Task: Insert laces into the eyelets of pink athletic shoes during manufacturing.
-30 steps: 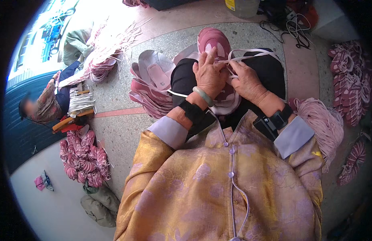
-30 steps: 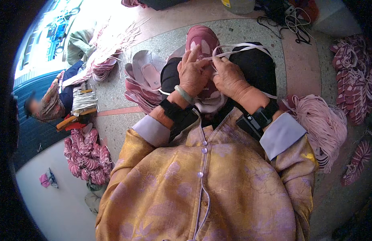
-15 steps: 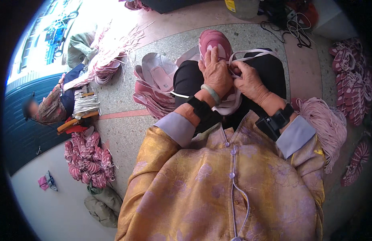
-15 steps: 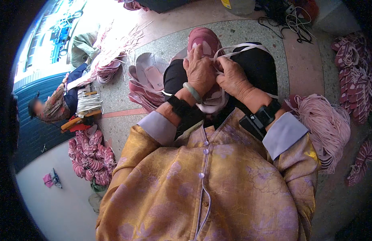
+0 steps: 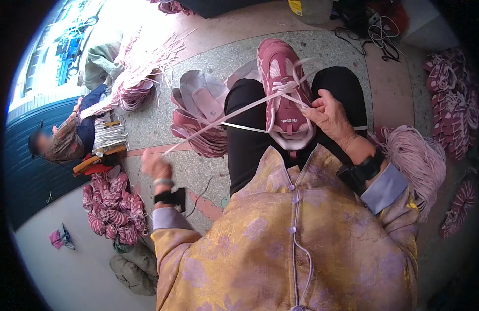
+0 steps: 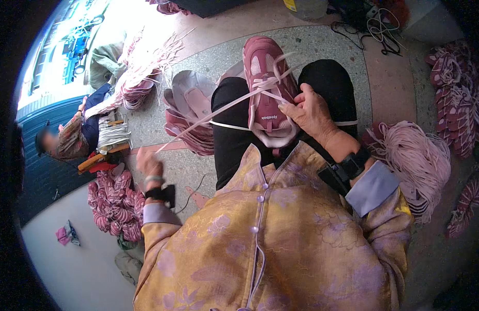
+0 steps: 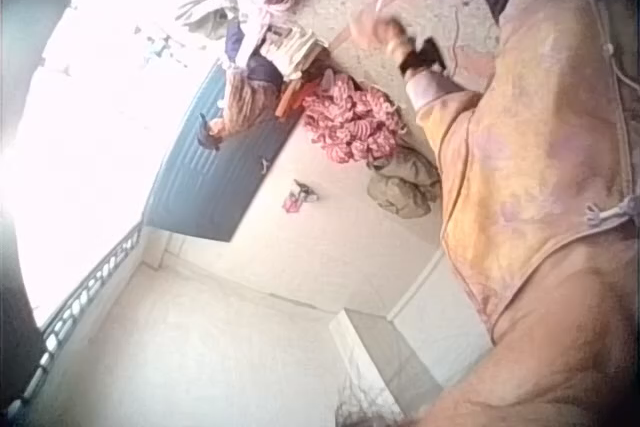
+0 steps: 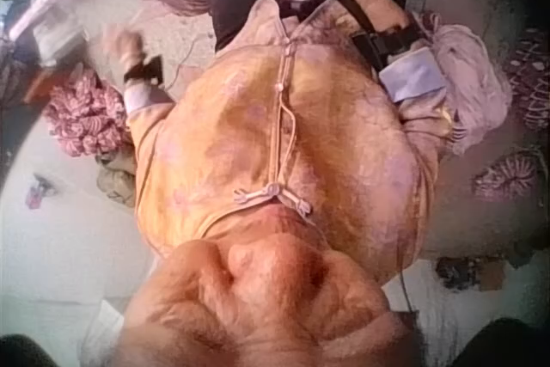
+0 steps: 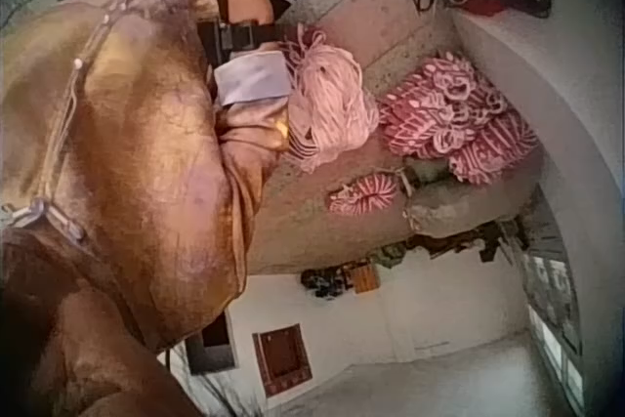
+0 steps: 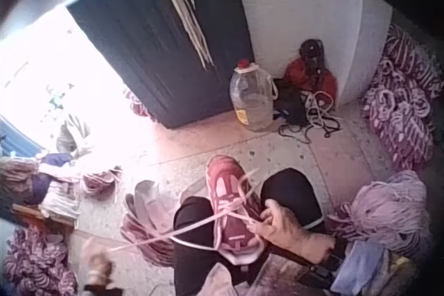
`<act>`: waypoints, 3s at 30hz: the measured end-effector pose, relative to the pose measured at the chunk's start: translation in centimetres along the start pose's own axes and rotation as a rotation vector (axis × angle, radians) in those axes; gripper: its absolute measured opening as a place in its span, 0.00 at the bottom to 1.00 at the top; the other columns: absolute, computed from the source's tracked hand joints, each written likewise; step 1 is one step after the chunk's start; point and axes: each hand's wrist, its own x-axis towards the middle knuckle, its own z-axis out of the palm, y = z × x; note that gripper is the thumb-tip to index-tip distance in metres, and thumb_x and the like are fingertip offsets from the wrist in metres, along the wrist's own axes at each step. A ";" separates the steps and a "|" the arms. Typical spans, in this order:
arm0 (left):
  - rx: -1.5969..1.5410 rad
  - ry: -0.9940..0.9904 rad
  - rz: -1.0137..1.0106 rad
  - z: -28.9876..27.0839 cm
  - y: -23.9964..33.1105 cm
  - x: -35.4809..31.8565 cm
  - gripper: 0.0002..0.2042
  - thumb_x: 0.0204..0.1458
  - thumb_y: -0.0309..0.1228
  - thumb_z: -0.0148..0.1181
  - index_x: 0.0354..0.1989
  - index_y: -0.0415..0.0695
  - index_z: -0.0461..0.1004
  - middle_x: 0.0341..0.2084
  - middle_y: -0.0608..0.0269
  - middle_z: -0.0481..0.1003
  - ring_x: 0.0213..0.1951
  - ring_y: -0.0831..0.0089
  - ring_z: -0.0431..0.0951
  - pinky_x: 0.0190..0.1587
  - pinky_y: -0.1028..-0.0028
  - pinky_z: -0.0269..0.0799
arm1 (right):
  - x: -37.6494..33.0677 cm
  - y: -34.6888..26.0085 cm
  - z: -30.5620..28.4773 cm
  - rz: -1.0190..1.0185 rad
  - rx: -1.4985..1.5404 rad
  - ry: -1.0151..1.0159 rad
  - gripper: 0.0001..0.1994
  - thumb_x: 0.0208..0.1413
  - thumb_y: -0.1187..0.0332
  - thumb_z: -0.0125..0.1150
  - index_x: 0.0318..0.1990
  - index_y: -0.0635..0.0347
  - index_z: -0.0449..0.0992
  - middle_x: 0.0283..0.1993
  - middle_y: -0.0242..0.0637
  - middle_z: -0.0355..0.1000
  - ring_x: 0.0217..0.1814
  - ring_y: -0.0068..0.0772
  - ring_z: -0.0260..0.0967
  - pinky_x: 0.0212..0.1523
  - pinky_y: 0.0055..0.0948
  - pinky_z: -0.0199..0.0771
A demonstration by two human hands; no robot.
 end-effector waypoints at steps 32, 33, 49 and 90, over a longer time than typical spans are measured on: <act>-0.767 -0.317 0.674 -1.9 30.7 0.3 0.11 0.47 0.33 0.55 0.35 0.40 0.68 0.23 0.49 0.72 0.29 0.53 0.74 0.30 0.63 0.68 | 4.7 -3.1 -1.9 -0.359 -0.673 -0.087 0.10 0.43 0.58 0.58 0.27 0.52 0.75 0.23 0.30 0.71 0.32 0.35 0.68 0.37 0.35 0.62; -0.720 -0.363 0.654 -2.0 30.9 0.3 0.11 0.48 0.35 0.54 0.33 0.40 0.68 0.23 0.49 0.72 0.29 0.53 0.74 0.30 0.62 0.68 | 4.9 -3.1 -1.8 -0.334 -0.598 -0.045 0.10 0.43 0.56 0.59 0.25 0.51 0.75 0.22 0.31 0.71 0.31 0.34 0.69 0.39 0.35 0.60; -0.637 -0.321 0.811 -3.8 26.7 0.6 0.06 0.48 0.32 0.53 0.24 0.43 0.68 0.18 0.50 0.70 0.24 0.52 0.73 0.24 0.61 0.66 | 5.4 -2.9 1.4 -0.176 -0.739 0.007 0.11 0.40 0.54 0.59 0.21 0.50 0.74 0.21 0.31 0.72 0.30 0.35 0.69 0.41 0.36 0.52; 0.370 0.059 0.116 -11.1 -17.4 10.5 0.13 0.55 0.42 0.44 0.32 0.47 0.70 0.21 0.48 0.73 0.27 0.48 0.73 0.27 0.58 0.68 | -14.6 5.4 -49.5 -0.011 -1.461 0.834 0.16 0.58 0.63 0.40 0.36 0.67 0.72 0.34 0.51 0.71 0.33 0.51 0.67 0.33 0.40 0.67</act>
